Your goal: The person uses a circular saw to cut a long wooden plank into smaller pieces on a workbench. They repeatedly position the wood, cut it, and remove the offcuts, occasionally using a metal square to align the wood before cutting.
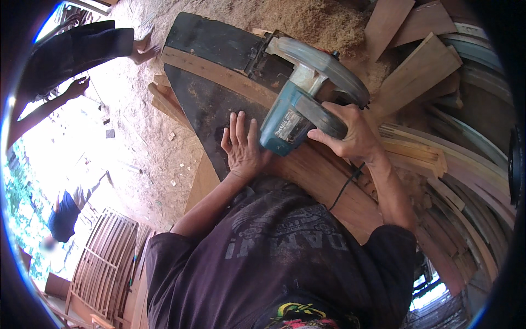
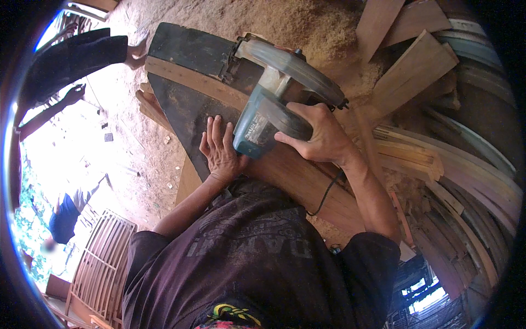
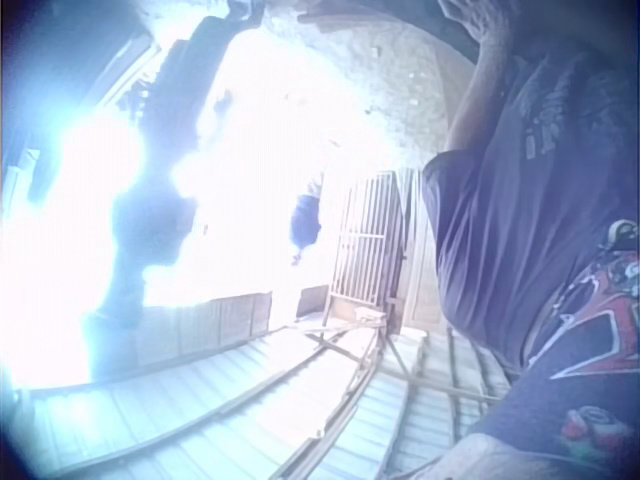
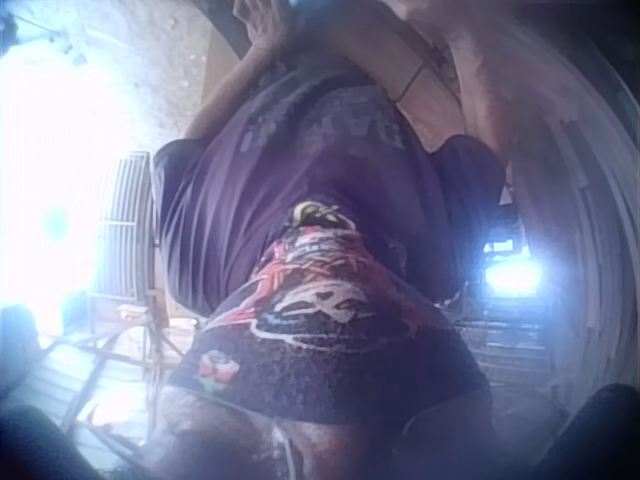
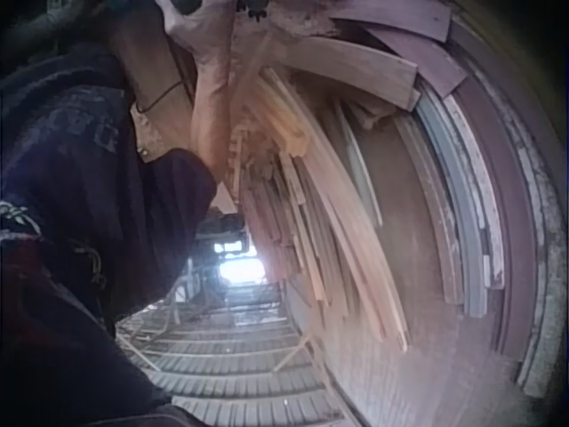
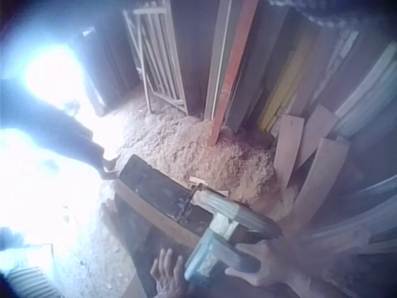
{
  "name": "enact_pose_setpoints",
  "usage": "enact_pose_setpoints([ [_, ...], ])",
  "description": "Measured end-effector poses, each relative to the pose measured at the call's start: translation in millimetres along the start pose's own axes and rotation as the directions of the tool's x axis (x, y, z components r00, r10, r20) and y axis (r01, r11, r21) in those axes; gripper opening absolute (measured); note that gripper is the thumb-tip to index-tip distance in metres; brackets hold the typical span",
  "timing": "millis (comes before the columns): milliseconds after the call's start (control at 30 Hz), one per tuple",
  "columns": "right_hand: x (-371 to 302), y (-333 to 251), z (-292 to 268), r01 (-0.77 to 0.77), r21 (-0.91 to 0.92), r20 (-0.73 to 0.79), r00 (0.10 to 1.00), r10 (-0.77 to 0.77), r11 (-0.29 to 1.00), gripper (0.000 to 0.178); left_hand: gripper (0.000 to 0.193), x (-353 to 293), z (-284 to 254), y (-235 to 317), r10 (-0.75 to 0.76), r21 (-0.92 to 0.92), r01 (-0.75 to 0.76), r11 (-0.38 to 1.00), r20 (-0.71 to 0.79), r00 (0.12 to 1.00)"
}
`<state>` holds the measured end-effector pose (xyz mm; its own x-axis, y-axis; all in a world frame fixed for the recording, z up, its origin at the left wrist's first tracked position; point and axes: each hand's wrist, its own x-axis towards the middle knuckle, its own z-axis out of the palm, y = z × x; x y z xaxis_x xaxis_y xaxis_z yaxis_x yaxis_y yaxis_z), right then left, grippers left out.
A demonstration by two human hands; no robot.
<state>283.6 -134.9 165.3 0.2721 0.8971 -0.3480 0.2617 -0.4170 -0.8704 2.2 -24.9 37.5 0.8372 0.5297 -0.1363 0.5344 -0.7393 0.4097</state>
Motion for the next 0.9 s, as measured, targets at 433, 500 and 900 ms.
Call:
enact_pose_setpoints([
  [433,0,-9,-2,0.023,-0.030,-0.032,0.999,-0.024,0.999,0.029,0.086,-5,7,4,0.019,0.019,-0.019,1.000,-0.019,1.000],
  [500,1,-11,-3,0.033,-0.026,-0.033,0.999,-0.034,0.999,0.029,0.087,-5,9,5,0.022,0.015,-0.022,1.000,-0.034,0.999],
  [900,0,9,6,0.120,0.071,-0.079,0.990,-0.114,0.990,0.030,0.089,-7,4,21,-0.020,0.025,0.020,0.999,0.024,0.999],
])
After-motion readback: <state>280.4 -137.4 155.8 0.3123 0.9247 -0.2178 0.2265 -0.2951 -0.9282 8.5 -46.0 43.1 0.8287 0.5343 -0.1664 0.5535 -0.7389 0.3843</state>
